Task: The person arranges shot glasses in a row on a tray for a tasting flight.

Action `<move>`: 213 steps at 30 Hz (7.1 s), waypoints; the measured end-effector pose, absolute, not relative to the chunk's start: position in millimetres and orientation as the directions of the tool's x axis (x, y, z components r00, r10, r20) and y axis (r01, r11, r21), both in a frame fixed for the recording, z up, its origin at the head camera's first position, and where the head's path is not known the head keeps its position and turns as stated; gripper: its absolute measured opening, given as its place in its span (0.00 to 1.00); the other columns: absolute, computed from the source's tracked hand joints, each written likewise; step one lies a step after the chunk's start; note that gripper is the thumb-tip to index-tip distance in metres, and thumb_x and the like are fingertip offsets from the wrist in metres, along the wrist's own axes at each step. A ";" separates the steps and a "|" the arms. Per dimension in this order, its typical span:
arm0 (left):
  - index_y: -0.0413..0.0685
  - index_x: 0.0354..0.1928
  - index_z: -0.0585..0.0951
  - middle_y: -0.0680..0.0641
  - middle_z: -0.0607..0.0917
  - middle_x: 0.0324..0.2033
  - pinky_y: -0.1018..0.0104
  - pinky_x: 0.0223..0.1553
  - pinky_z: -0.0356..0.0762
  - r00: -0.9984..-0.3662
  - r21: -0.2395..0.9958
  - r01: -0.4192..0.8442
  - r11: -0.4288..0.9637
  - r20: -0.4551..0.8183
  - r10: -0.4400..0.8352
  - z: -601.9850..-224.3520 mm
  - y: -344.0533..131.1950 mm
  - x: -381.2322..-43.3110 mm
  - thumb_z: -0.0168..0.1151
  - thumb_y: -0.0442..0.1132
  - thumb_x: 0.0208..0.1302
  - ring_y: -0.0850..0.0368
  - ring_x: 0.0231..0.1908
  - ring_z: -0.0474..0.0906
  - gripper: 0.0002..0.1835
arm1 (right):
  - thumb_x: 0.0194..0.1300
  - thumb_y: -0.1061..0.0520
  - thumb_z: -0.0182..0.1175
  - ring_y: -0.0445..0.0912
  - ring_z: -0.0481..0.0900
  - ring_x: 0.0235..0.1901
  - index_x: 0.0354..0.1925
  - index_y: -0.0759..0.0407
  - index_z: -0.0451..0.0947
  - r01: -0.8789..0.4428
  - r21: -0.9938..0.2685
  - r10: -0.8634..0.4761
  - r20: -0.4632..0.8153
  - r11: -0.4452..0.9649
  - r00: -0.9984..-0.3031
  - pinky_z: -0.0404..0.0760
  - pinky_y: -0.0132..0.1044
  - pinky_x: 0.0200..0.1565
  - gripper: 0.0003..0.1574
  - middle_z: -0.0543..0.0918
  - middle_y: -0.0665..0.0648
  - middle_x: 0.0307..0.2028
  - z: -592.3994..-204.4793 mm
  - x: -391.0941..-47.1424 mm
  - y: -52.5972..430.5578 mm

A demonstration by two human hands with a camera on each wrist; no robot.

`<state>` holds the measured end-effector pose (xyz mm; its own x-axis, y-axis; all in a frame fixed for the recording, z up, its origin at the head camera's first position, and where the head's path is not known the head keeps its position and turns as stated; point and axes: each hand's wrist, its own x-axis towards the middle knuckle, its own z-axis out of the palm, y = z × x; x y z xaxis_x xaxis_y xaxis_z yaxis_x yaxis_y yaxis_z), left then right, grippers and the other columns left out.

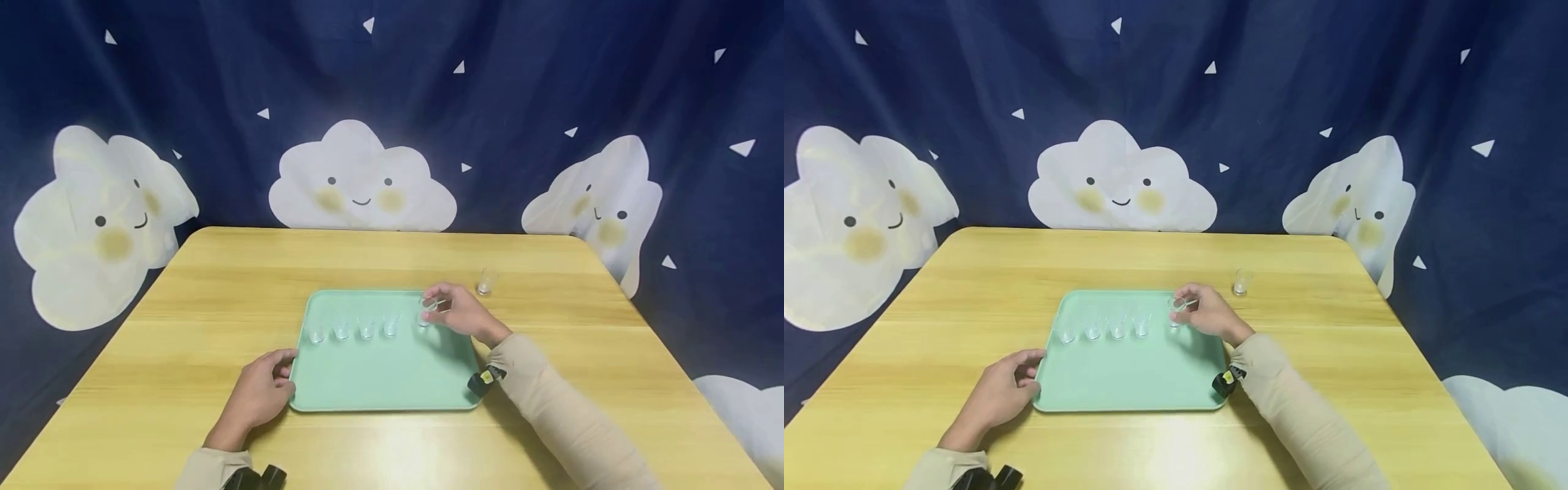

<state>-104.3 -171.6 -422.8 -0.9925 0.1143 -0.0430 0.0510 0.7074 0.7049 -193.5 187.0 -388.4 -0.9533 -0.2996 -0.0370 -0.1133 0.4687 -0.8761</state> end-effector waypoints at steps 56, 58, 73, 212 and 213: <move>0.34 0.58 0.76 0.47 0.78 0.35 0.66 0.34 0.74 -0.994 0.697 0.059 0.715 -0.028 0.109 -427.4 -174.2 -99.7 0.56 0.27 0.52 0.55 0.35 0.73 0.27 | 0.54 0.65 0.69 0.54 0.79 0.45 0.50 0.67 0.76 -0.089 -0.877 -0.386 -0.115 0.472 -0.915 0.81 0.40 0.46 0.24 0.80 0.62 0.47 -396.2 -193.5 174.2; 0.34 0.58 0.76 0.47 0.79 0.35 0.65 0.35 0.74 -0.994 0.699 0.065 0.713 -0.019 0.109 -426.2 -173.3 -101.3 0.56 0.27 0.51 0.55 0.35 0.73 0.27 | 0.56 0.65 0.68 0.55 0.79 0.47 0.51 0.68 0.75 -0.095 -0.880 -0.380 -0.102 0.466 -0.919 0.82 0.41 0.47 0.24 0.80 0.63 0.48 -395.4 -194.7 177.4; 0.34 0.57 0.76 0.47 0.78 0.35 0.66 0.35 0.74 -0.994 0.701 0.053 0.711 -0.030 0.103 -422.1 -171.1 -102.6 0.57 0.27 0.52 0.56 0.34 0.72 0.26 | 0.66 0.62 0.59 0.57 0.77 0.52 0.56 0.71 0.71 -0.126 -0.903 -0.333 -0.020 0.410 -0.943 0.76 0.49 0.57 0.22 0.79 0.68 0.52 -387.9 -199.0 202.7; 0.35 0.57 0.77 0.48 0.78 0.34 0.67 0.34 0.72 -0.993 0.698 0.075 0.712 -0.013 0.118 -426.7 -173.1 -102.1 0.57 0.27 0.53 0.56 0.34 0.72 0.26 | 0.62 0.62 0.63 0.55 0.78 0.46 0.56 0.71 0.72 -0.125 -0.881 -0.204 0.033 0.456 -0.978 0.81 0.32 0.41 0.25 0.77 0.67 0.49 -392.1 -194.6 238.8; 0.35 0.57 0.77 0.48 0.77 0.34 0.67 0.34 0.72 -0.993 0.696 0.078 0.714 -0.011 0.118 -426.3 -172.9 -102.7 0.57 0.27 0.52 0.56 0.34 0.71 0.26 | 0.62 0.62 0.63 0.55 0.78 0.46 0.56 0.71 0.72 -0.125 -0.882 -0.214 0.029 0.455 -0.976 0.81 0.33 0.40 0.25 0.76 0.68 0.49 -391.5 -194.4 238.0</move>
